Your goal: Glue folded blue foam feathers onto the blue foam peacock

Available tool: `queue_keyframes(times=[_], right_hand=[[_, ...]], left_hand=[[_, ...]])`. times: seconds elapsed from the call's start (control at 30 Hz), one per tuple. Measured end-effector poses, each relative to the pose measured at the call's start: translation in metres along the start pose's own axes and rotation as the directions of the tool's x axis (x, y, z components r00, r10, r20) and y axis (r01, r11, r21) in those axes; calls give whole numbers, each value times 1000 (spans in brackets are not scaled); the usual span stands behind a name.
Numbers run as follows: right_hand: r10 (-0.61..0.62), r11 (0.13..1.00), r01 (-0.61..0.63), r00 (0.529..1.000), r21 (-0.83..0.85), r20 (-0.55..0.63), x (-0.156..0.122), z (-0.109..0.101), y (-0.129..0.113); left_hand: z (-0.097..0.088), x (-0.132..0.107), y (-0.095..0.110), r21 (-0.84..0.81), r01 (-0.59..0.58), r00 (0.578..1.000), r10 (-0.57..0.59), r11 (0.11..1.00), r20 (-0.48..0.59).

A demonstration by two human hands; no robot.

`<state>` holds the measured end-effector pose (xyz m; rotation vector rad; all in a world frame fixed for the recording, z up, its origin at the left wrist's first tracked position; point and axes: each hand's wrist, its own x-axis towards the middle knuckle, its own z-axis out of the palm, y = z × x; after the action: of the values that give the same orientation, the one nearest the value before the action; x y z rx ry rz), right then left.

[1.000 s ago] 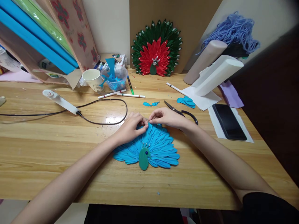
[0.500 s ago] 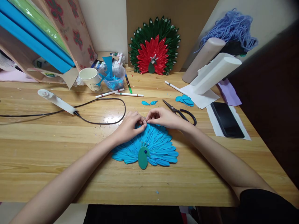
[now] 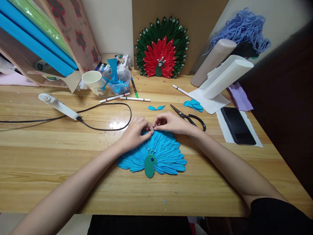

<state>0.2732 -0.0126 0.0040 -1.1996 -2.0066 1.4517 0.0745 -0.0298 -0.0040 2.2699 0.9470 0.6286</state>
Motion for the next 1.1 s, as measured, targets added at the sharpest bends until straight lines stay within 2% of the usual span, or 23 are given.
queue_keyframes(times=[0.23,0.57,0.8,1.1], right_hand=[[16,1000,-16,998,-8,-53,1,-1,0],[16,999,-17,999,-30,-28,1,-6,0],[-32,999,36,994,-37,101,0,-18,1],[-132,981,148,983,-127,128,0,-22,9]], left_hand=[[-1,-1,2,2,-9,1000,9,1000,-17],[-1,-1,3,19,-16,1000,16,1000,-23],[-1,-2,3,23,13,999,-12,1000,-44],[-1,-1,2,31,19,999,-18,999,-42]])
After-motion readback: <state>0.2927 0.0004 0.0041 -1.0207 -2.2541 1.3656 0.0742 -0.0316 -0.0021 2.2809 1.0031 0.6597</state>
